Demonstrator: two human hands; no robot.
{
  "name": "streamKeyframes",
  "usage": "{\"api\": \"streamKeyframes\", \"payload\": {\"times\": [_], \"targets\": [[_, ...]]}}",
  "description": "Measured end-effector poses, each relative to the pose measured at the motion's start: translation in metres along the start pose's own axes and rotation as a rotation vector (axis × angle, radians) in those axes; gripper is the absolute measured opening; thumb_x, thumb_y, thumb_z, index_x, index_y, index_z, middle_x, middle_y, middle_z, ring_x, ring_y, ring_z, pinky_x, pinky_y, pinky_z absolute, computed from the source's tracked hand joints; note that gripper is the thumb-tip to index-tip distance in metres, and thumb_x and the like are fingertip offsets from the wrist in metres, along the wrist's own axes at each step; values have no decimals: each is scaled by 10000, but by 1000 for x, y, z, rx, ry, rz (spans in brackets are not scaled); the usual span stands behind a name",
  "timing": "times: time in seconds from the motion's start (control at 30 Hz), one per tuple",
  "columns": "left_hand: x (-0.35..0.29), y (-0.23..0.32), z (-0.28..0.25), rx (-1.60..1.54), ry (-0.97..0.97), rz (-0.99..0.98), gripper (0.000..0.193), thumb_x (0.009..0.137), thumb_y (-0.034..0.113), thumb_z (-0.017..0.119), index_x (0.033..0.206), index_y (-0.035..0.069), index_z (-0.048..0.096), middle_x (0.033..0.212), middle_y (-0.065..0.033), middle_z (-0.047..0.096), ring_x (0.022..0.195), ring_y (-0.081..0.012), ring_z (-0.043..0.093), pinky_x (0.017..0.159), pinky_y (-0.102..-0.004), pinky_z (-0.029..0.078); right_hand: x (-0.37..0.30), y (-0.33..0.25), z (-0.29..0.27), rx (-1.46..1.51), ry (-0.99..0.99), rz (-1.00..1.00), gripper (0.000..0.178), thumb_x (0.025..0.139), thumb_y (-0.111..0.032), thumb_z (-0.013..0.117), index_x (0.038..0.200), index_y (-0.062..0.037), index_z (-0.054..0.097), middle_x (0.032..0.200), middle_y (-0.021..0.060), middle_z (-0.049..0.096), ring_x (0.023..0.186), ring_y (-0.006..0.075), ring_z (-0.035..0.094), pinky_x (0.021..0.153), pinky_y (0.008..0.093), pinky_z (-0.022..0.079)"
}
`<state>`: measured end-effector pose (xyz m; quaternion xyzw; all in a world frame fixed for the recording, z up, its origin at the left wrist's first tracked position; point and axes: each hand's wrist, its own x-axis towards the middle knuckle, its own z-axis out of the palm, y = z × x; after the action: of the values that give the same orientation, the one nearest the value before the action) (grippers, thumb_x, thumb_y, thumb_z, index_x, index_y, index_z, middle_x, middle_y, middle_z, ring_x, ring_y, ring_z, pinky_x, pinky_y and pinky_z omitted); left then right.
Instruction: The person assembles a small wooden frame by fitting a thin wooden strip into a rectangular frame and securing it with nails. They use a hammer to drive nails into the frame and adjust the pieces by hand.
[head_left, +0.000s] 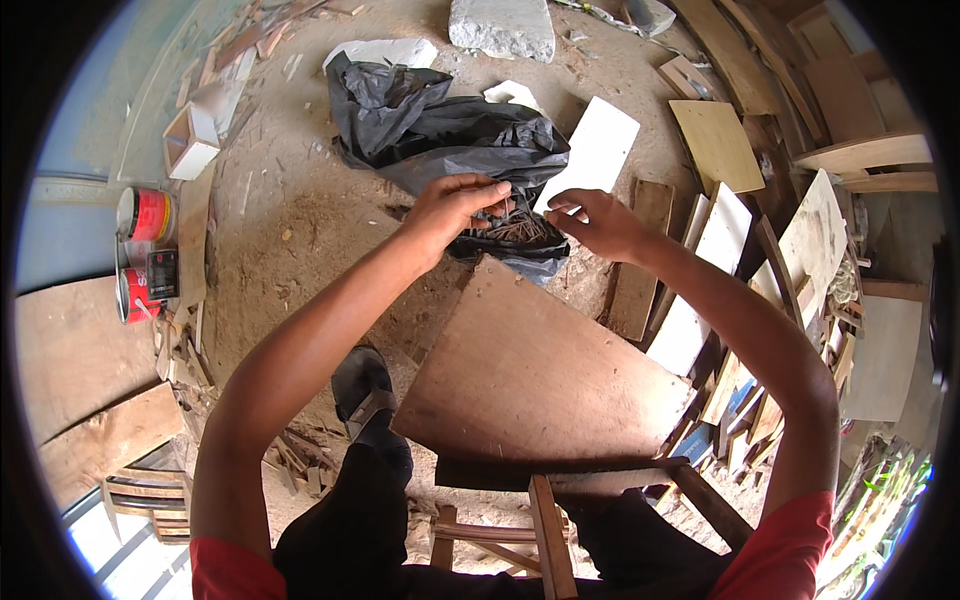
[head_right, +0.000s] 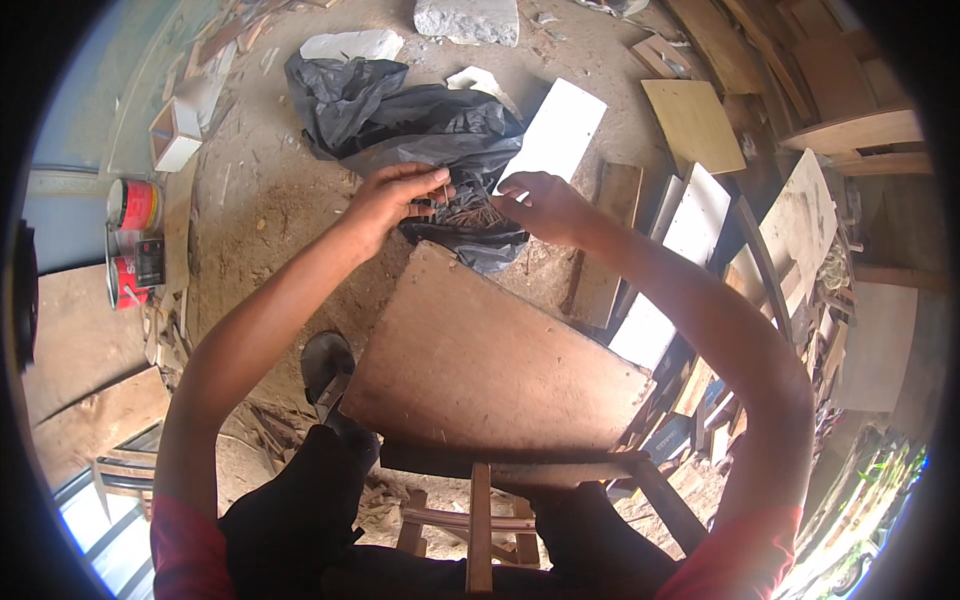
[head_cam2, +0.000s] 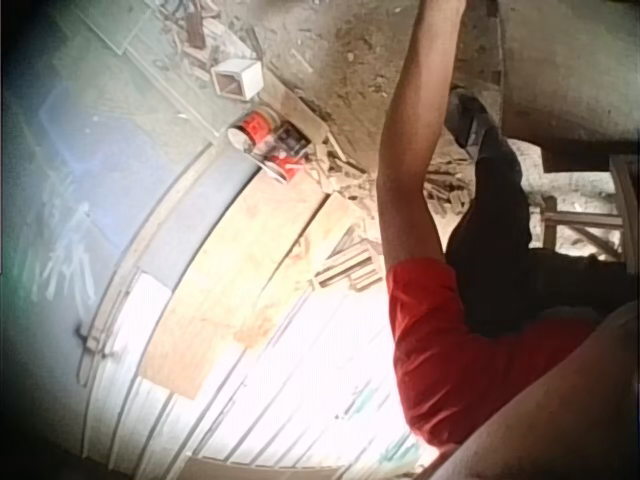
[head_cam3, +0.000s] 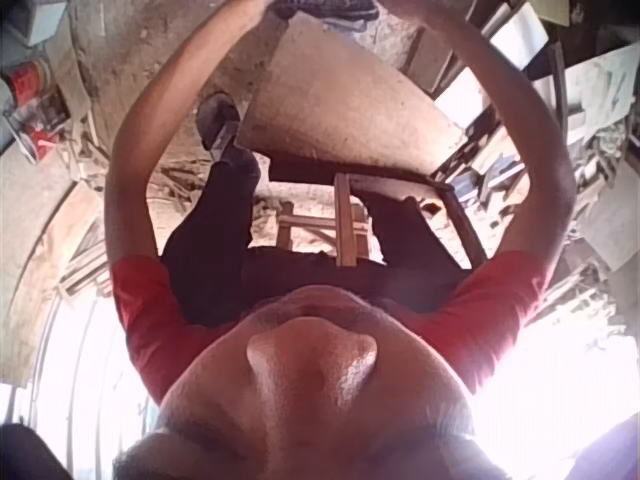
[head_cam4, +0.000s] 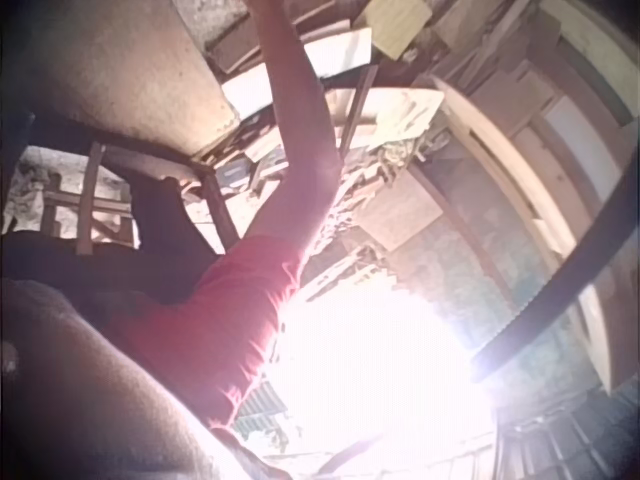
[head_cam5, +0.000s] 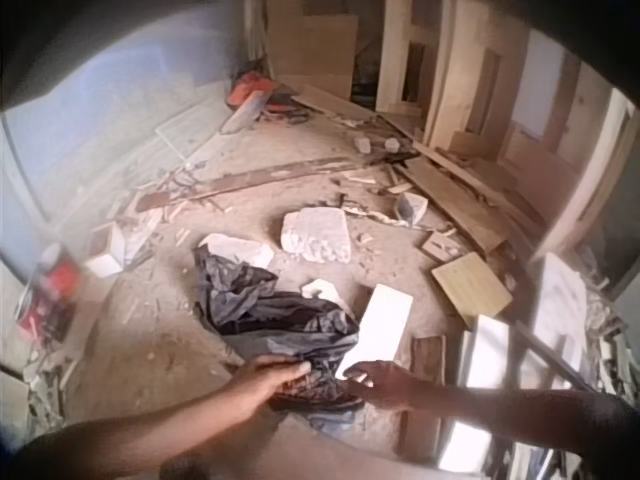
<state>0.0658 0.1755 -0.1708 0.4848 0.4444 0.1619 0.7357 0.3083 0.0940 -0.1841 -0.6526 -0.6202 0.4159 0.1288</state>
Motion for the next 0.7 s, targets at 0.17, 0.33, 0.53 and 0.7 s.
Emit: {"api": "streamKeyframes", "payload": {"times": [0.17, 0.33, 0.53, 0.7], "targets": [[-11, 11, 5, -98, -9, 44, 249, 944, 295, 718, 1059, 75, 692, 1001, -34, 721, 1016, -152, 684, 849, -326, 498, -50, -57, -43, -207, -316, -49, 493, 1047, -482, 496, 1240, -53, 641, 1098, 159, 717, 995, 272, 689, 909, 410, 548], [-56, 40, 6, -179, 18, 159, 247, 944, 306, 714, 1064, 94, 680, 991, -37, 713, 951, -153, 671, 849, -336, 502, -181, -149, -97, -7, -645, -128, 742, 922, -556, 669, 1429, -40, 500, 1293, 201, 627, 1187, 330, 620, 1027, 451, 496], [-131, 54, -16, -286, 76, 249, 262, 942, 332, 711, 1054, 101, 659, 992, -43, 694, 945, -163, 635, 862, -355, 490, -368, -243, -72, -391, -405, -484, 908, 869, -547, 718, 1463, 50, 379, 1293, 298, 565, 1164, 466, 599, 1014, 522, 472], [-193, 81, -14, -202, 122, 260, 263, 946, 325, 705, 1074, 100, 660, 1024, -50, 698, 951, -161, 635, 850, -341, 490, -394, -214, -34, -439, -56, -207, 656, 905, -475, 690, 1318, 5, 517, 1098, 248, 651, 1056, 411, 651, 912, 493, 511]]}}
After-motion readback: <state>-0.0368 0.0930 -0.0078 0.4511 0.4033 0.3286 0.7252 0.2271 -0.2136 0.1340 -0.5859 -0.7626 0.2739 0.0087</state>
